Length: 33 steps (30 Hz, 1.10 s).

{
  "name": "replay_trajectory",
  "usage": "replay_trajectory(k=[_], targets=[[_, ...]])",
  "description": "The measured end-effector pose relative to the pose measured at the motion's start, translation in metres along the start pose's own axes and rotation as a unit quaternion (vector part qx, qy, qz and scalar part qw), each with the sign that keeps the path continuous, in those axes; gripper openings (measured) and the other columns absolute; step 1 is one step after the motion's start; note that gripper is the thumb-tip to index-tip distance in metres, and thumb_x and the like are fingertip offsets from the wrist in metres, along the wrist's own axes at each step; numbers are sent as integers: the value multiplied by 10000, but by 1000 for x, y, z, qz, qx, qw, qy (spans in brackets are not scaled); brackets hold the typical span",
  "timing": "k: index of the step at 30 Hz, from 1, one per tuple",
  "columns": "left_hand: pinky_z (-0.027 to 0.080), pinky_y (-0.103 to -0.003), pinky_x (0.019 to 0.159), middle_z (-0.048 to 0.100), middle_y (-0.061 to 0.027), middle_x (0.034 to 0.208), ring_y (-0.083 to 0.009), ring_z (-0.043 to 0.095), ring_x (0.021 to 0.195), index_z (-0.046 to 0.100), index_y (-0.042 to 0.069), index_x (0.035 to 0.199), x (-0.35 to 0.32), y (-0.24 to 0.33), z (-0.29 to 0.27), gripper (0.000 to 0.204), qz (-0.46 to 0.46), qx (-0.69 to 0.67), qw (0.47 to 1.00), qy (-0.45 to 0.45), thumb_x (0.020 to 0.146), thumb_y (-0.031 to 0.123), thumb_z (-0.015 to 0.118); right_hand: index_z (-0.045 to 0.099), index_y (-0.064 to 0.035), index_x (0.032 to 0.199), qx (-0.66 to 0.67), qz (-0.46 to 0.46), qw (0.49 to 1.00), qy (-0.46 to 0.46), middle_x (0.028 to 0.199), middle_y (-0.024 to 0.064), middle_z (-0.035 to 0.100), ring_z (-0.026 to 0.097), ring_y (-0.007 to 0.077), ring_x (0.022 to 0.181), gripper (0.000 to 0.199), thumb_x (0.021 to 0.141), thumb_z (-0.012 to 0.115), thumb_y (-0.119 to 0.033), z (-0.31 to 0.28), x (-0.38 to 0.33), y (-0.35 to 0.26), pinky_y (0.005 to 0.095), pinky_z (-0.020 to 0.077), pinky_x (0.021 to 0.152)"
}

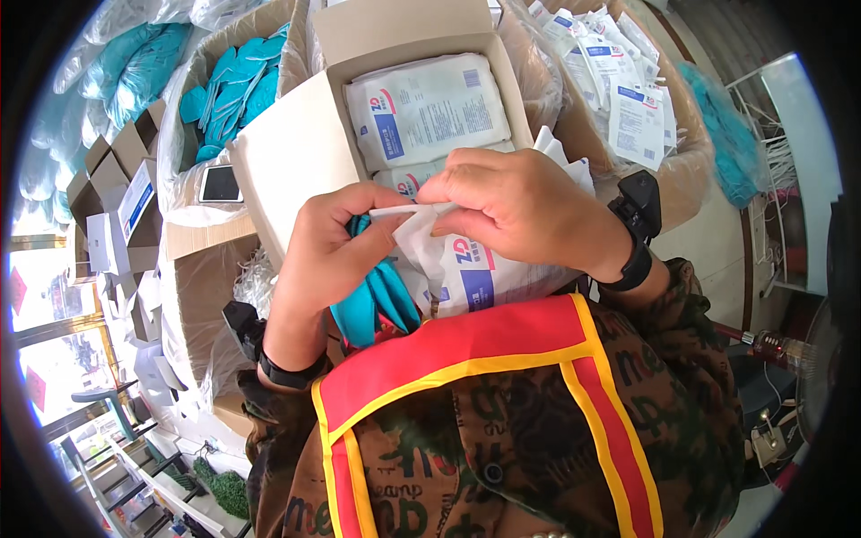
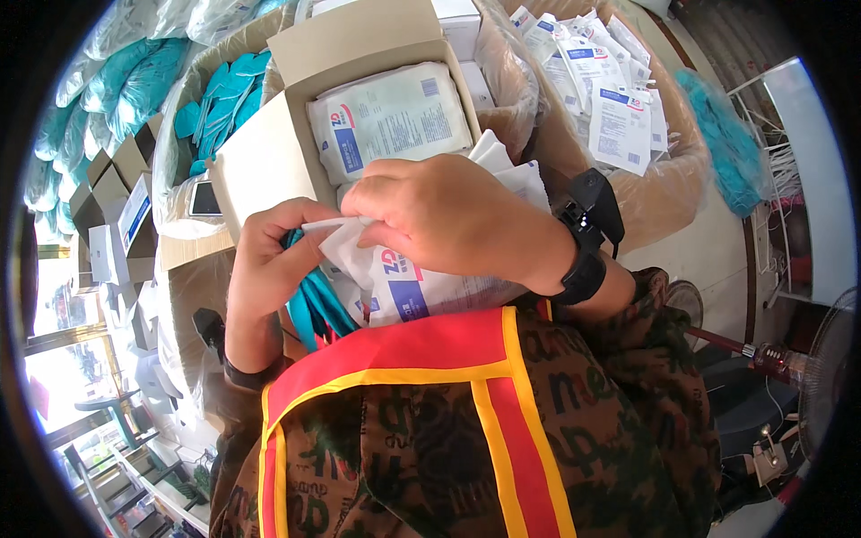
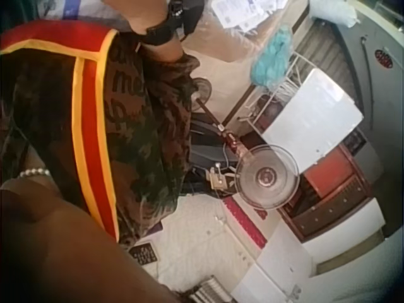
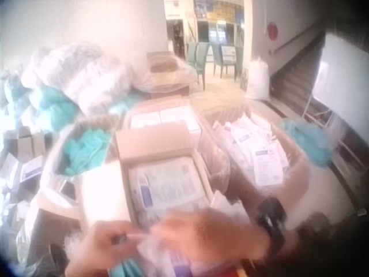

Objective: The recorder is grouping teal-colored masks and placing them into cardboard boxes alongside individually wrapped white masks.

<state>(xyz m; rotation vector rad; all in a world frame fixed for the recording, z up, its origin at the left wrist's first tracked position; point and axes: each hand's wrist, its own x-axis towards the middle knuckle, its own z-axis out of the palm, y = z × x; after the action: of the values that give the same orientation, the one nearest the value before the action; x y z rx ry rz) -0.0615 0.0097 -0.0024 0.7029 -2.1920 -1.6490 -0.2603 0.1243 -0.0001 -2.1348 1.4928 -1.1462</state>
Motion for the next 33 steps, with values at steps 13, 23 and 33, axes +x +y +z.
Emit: replay_trajectory(k=[13, 23, 33], targets=[[359, -203, 562, 566, 36, 664, -38, 455, 626, 650, 4, 771, 13, -8, 20, 143, -13, -95, 983, 159, 872, 100, 679, 557, -86, 790, -178, -101, 979, -13, 813, 73, 489, 604, 241, 682, 102, 731, 641, -95, 4, -1, -14, 338, 495, 569], [300, -215, 498, 468, 70, 600, -25, 393, 559, 641, 34, 747, 40, -77, -40, 180, -47, -38, 956, 286, 854, 163, 708, 559, -113, 776, -106, -115, 987, 37, 736, 29, 444, 553, 162, 591, 113, 756, 668, -130, -30, -24, -49, 286, 453, 485], [418, -265, 591, 649, -75, 774, -139, 514, 615, 691, 25, 1056, -10, 13, -6, 365, 174, 199, 964, -7, 693, -8, 695, 588, -66, 790, -17, -45, 997, 59, 765, 73, 513, 583, 266, 626, 119, 755, 701, -56, -20, -13, -19, 341, 462, 528]])
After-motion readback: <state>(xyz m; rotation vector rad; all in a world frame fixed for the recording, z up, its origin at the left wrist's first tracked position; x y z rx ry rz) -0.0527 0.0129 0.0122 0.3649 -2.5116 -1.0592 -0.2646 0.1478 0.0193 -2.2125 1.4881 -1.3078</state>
